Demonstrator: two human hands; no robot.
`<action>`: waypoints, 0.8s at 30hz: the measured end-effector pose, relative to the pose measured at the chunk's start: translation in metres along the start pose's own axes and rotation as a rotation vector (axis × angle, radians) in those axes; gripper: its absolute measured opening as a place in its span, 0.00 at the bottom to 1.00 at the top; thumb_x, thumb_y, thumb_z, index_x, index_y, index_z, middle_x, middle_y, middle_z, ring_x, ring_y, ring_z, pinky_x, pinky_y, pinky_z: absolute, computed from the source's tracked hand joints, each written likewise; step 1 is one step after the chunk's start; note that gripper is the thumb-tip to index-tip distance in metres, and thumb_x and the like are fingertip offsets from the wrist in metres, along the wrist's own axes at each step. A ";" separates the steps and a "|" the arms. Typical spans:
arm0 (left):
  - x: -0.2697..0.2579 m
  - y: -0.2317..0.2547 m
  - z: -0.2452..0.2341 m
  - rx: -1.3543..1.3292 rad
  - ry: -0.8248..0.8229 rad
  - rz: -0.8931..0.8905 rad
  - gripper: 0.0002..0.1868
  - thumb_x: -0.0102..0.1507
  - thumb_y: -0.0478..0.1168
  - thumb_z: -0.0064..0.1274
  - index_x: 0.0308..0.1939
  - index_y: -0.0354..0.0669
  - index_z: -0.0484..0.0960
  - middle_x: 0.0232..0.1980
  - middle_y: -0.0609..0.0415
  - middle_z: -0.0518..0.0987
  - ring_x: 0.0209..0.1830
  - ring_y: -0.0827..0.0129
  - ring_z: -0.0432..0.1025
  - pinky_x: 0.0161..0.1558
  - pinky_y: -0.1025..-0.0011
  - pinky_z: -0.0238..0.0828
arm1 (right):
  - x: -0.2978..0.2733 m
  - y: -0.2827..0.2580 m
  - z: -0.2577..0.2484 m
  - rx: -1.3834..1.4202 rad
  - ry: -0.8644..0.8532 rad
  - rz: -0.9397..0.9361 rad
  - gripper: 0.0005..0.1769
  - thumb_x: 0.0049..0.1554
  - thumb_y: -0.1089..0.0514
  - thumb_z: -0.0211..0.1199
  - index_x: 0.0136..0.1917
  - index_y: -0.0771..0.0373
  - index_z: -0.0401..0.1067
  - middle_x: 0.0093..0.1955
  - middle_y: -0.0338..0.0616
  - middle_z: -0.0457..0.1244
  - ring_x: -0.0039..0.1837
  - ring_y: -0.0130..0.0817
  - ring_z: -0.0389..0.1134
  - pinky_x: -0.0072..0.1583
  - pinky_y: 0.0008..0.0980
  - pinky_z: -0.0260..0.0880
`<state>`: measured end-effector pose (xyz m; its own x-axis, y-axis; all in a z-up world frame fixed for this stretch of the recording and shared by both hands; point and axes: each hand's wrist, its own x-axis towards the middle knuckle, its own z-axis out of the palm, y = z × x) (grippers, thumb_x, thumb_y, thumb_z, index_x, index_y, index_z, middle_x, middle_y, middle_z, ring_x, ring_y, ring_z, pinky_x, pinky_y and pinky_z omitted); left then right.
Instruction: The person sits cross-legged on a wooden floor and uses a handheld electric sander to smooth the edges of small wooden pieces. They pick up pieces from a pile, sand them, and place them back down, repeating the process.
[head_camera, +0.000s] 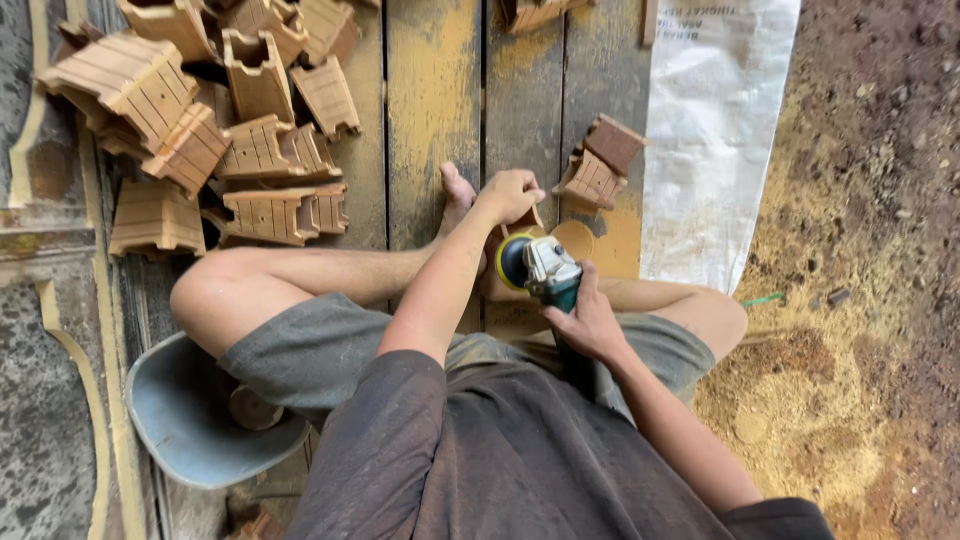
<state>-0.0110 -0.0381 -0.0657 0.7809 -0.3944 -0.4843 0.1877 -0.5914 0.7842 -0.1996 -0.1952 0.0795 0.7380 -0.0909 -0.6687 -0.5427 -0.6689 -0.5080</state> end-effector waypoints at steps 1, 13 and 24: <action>0.008 -0.004 0.001 0.002 0.003 0.008 0.13 0.62 0.54 0.55 0.40 0.55 0.87 0.46 0.47 0.86 0.57 0.50 0.79 0.58 0.55 0.75 | 0.001 0.002 -0.003 -0.001 0.008 -0.004 0.48 0.50 0.46 0.69 0.75 0.57 0.48 0.53 0.76 0.66 0.62 0.75 0.69 0.59 0.65 0.64; -0.024 -0.046 -0.032 0.156 -0.300 0.269 0.36 0.52 0.38 0.61 0.67 0.52 0.79 0.75 0.38 0.71 0.77 0.42 0.64 0.78 0.50 0.61 | -0.028 0.027 -0.045 0.241 0.272 0.116 0.54 0.48 0.45 0.77 0.78 0.57 0.49 0.63 0.79 0.63 0.70 0.74 0.64 0.70 0.63 0.62; 0.098 -0.006 0.040 -0.470 0.261 -0.234 0.34 0.45 0.46 0.68 0.55 0.71 0.78 0.55 0.59 0.83 0.56 0.64 0.80 0.47 0.61 0.87 | -0.049 0.070 -0.055 0.376 0.482 0.069 0.49 0.44 0.48 0.84 0.67 0.67 0.58 0.58 0.69 0.64 0.61 0.58 0.68 0.60 0.56 0.62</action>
<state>0.0404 -0.1016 -0.1337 0.7966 -0.0689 -0.6006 0.5704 -0.2433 0.7845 -0.2521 -0.2781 0.1064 0.7464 -0.5073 -0.4308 -0.6355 -0.3512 -0.6876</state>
